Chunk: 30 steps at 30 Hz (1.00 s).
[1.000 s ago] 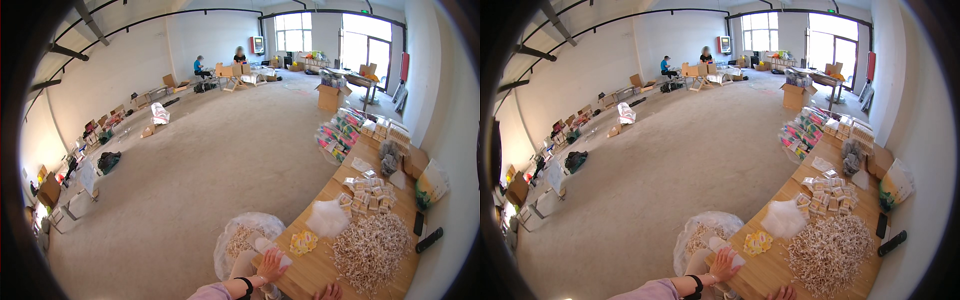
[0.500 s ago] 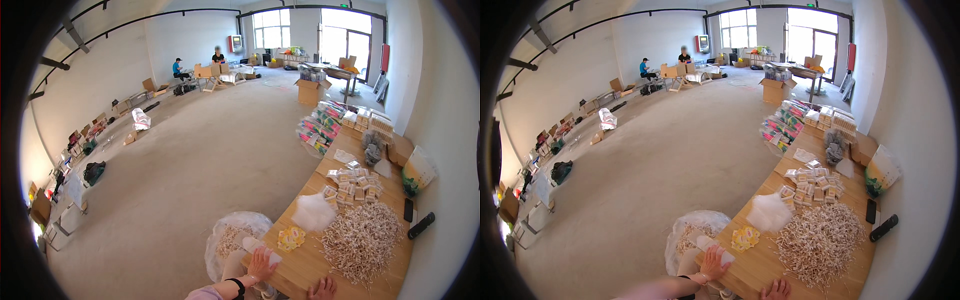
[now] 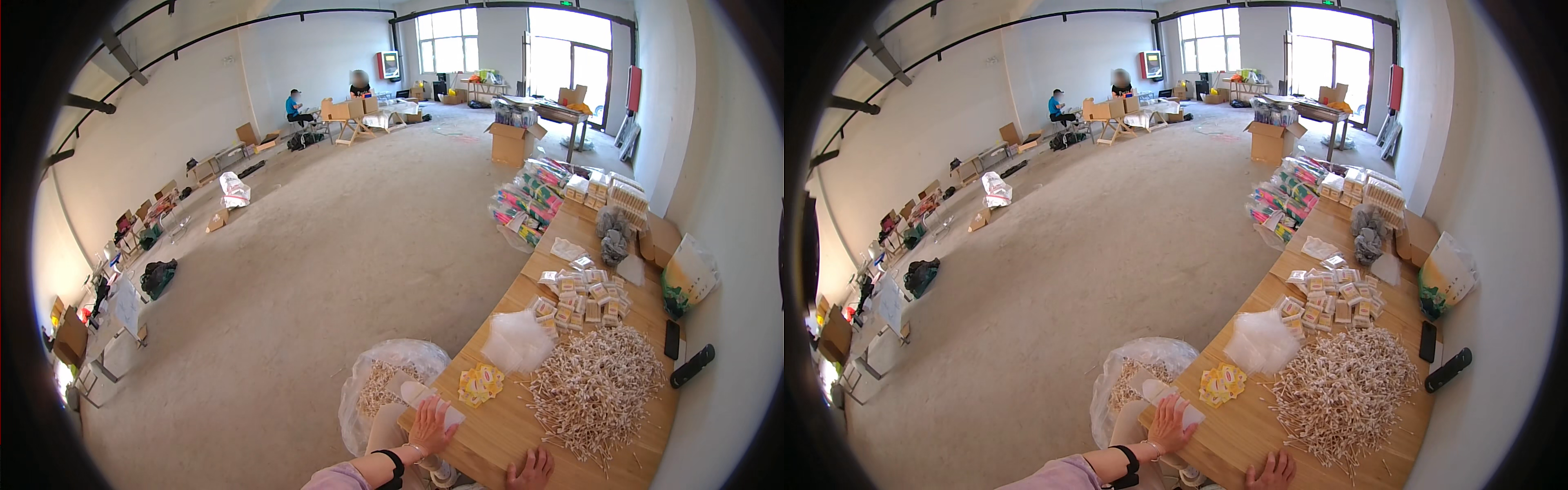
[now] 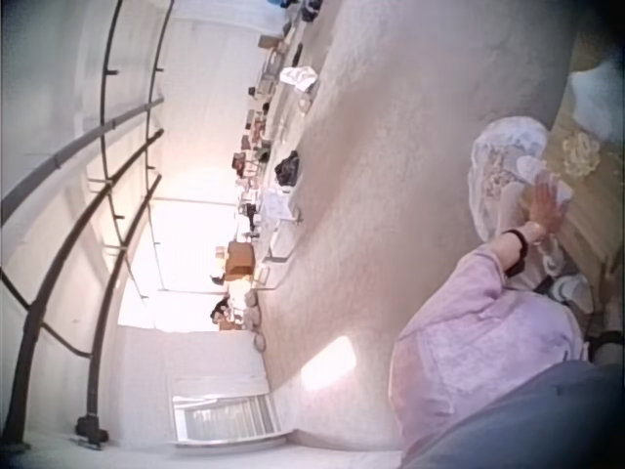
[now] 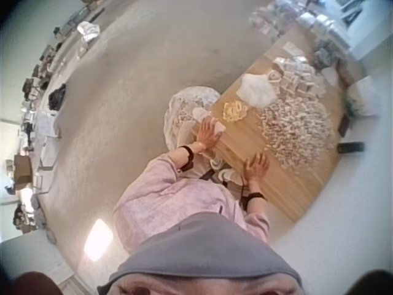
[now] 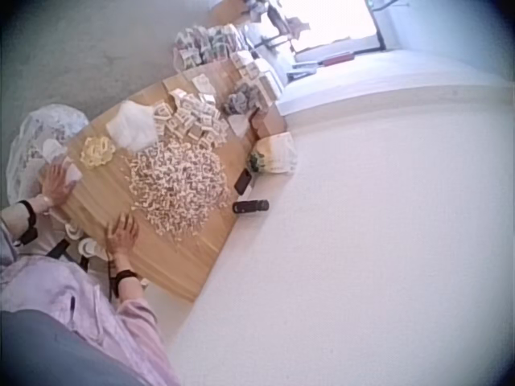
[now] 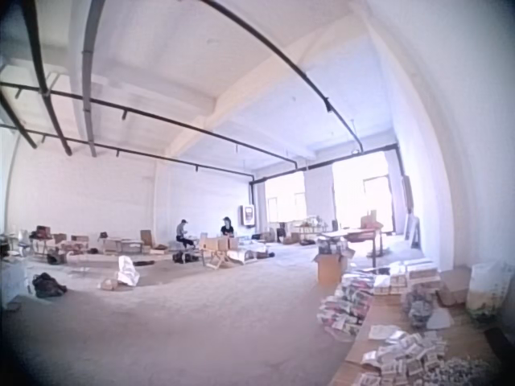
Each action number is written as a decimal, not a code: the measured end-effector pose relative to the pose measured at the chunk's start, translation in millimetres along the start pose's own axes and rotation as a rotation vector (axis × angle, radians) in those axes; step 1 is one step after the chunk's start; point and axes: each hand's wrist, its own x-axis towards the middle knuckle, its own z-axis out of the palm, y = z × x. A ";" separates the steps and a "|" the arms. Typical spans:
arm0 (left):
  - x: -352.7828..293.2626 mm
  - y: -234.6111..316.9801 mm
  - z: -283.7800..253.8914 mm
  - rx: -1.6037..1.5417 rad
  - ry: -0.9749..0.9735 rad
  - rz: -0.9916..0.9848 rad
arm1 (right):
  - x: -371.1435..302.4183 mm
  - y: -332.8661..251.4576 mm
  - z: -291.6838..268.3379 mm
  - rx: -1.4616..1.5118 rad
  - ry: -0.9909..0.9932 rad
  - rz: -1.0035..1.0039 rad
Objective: Manually organizing and packing cotton swabs into small plastic containers.
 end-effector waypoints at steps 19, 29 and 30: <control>1.4 1.2 -0.1 -0.012 0.009 0.002 | 0.3 -2.9 -4.2 -0.007 0.005 0.004; 0.9 -0.3 2.6 -0.007 0.000 -0.002 | 0.4 -0.3 -0.5 -0.009 0.030 -0.016; 1.0 -0.3 2.8 -0.005 -0.003 -0.006 | 0.5 0.3 0.7 -0.008 0.030 -0.016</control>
